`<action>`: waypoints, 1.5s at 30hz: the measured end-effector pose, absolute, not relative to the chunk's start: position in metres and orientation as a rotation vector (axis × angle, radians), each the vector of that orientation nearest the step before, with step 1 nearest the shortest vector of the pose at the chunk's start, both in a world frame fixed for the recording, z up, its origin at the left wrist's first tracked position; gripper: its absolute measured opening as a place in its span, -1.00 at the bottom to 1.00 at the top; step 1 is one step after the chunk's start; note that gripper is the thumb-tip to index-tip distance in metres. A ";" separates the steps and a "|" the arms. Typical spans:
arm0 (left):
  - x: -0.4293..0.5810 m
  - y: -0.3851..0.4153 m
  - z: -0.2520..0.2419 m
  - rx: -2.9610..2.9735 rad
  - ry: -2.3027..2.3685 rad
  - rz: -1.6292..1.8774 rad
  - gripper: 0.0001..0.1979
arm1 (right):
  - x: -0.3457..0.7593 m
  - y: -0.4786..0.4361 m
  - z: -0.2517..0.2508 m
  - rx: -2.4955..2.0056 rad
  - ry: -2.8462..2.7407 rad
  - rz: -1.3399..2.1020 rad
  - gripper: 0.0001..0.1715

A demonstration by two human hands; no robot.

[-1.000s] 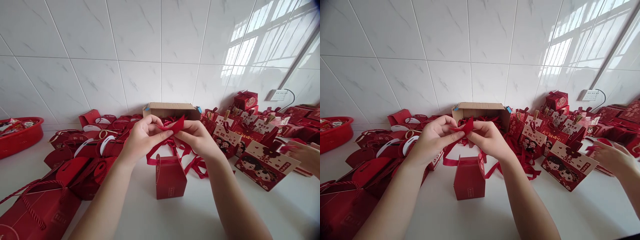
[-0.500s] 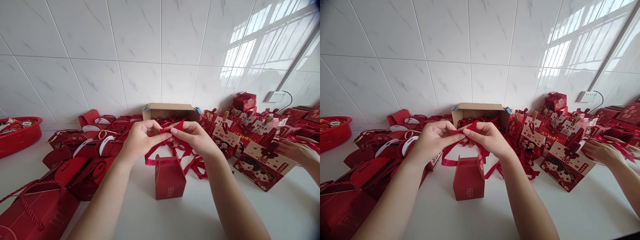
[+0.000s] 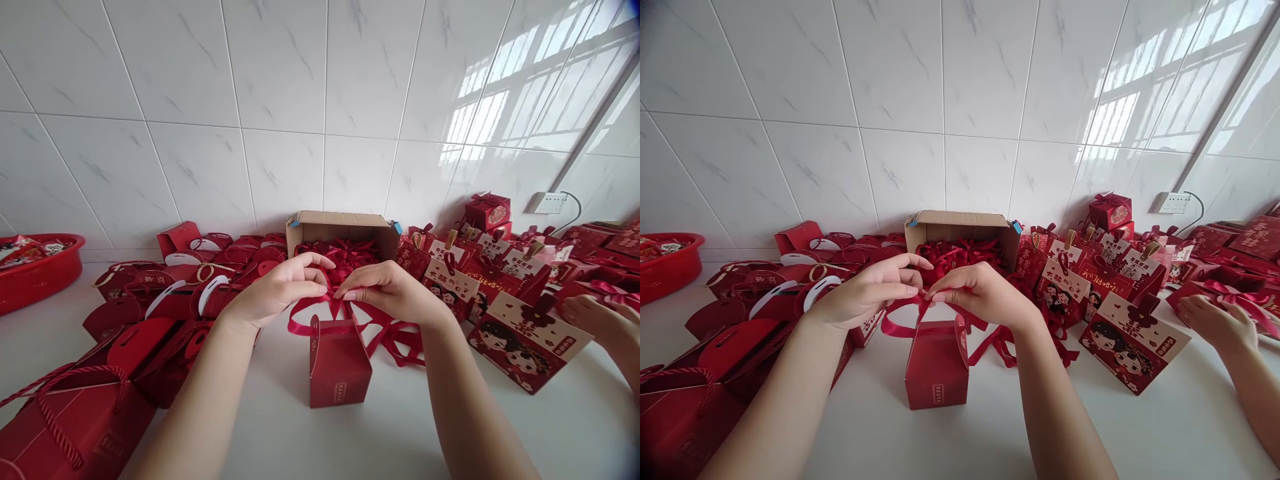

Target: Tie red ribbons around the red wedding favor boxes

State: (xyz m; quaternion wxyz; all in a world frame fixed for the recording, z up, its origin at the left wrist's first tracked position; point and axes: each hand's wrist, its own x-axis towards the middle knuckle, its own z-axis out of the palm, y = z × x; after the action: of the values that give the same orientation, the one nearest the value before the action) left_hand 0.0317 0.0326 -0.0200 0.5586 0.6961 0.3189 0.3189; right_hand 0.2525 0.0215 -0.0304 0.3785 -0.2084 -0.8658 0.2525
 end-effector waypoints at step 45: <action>0.026 0.001 -0.054 3.166 0.810 1.070 -0.70 | 0.242 0.016 -0.094 -0.690 -1.421 0.990 -0.62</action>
State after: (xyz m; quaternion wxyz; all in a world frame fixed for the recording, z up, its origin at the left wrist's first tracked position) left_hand 0.0261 0.0014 -0.0537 -0.1477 0.9106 0.2329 0.3078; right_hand 0.2417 0.0157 -0.0941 0.5961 -0.2971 -0.6121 0.4263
